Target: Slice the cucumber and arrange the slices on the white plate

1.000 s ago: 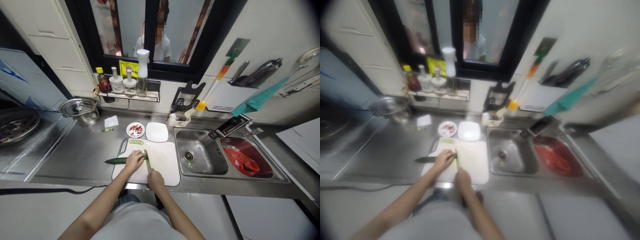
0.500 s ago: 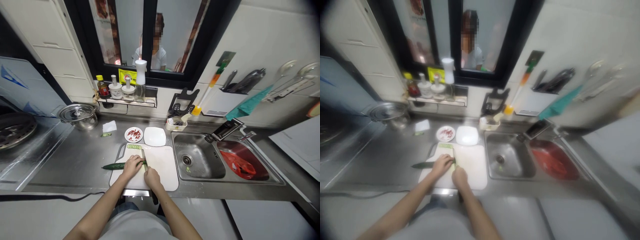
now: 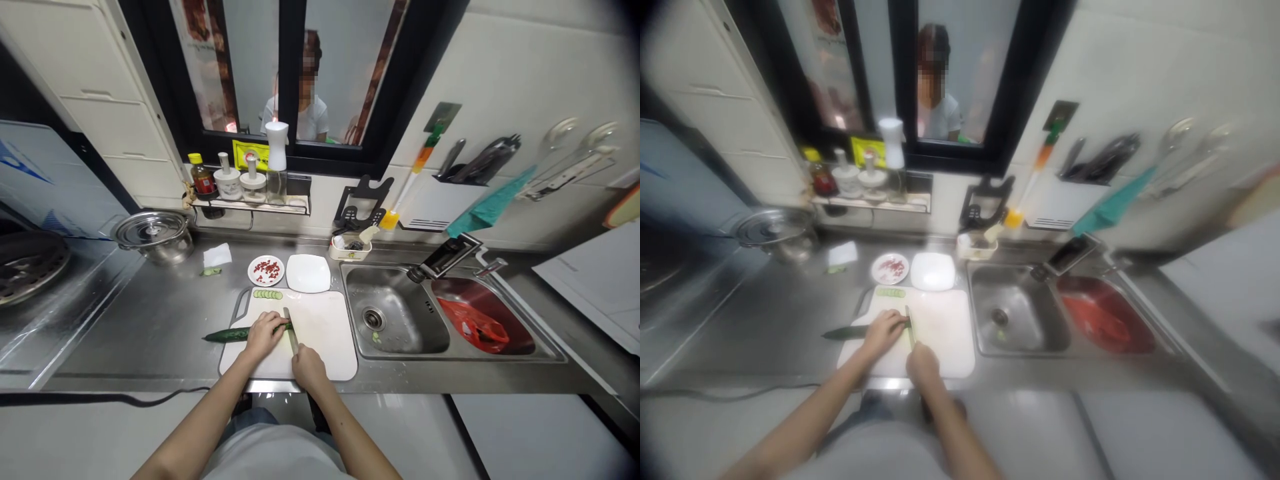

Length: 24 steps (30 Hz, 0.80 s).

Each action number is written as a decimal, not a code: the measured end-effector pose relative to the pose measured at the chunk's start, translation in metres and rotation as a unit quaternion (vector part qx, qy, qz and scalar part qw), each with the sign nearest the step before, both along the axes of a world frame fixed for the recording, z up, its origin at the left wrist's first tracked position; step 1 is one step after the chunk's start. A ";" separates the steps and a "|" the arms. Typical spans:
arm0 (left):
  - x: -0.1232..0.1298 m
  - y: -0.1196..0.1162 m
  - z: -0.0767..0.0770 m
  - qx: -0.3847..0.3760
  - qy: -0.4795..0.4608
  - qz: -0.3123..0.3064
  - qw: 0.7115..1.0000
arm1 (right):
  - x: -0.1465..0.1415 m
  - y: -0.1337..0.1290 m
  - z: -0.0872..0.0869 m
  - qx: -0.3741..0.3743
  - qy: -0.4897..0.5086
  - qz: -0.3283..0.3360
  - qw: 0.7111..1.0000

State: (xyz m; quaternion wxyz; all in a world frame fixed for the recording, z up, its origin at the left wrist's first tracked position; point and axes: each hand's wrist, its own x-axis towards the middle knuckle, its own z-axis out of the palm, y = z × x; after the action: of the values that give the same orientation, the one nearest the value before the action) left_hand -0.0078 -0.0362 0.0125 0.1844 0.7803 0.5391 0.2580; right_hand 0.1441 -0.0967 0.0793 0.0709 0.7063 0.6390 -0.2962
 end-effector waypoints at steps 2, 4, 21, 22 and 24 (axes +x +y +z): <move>0.000 0.000 0.000 -0.001 -0.001 0.000 1.000 | 0.002 -0.005 0.000 0.000 -0.002 -0.001 1.000; 0.000 0.000 0.001 -0.002 0.000 -0.001 1.000 | 0.003 -0.008 0.001 -0.001 -0.002 -0.001 1.000; -0.001 0.002 0.009 -0.046 0.010 0.011 0.999 | 0.025 -0.023 0.017 -0.010 0.020 0.020 1.000; -0.001 0.002 0.010 -0.047 0.009 0.012 0.999 | 0.028 -0.023 0.018 -0.008 0.025 0.019 0.999; -0.001 0.002 0.010 -0.047 0.008 0.010 0.999 | 0.032 -0.022 0.020 -0.002 0.016 0.017 1.000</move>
State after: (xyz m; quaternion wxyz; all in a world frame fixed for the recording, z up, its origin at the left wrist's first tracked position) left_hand -0.0091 -0.0338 0.0230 0.2140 0.7674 0.5599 0.2276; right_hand 0.1765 -0.1189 0.0997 0.0672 0.6904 0.6512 -0.3079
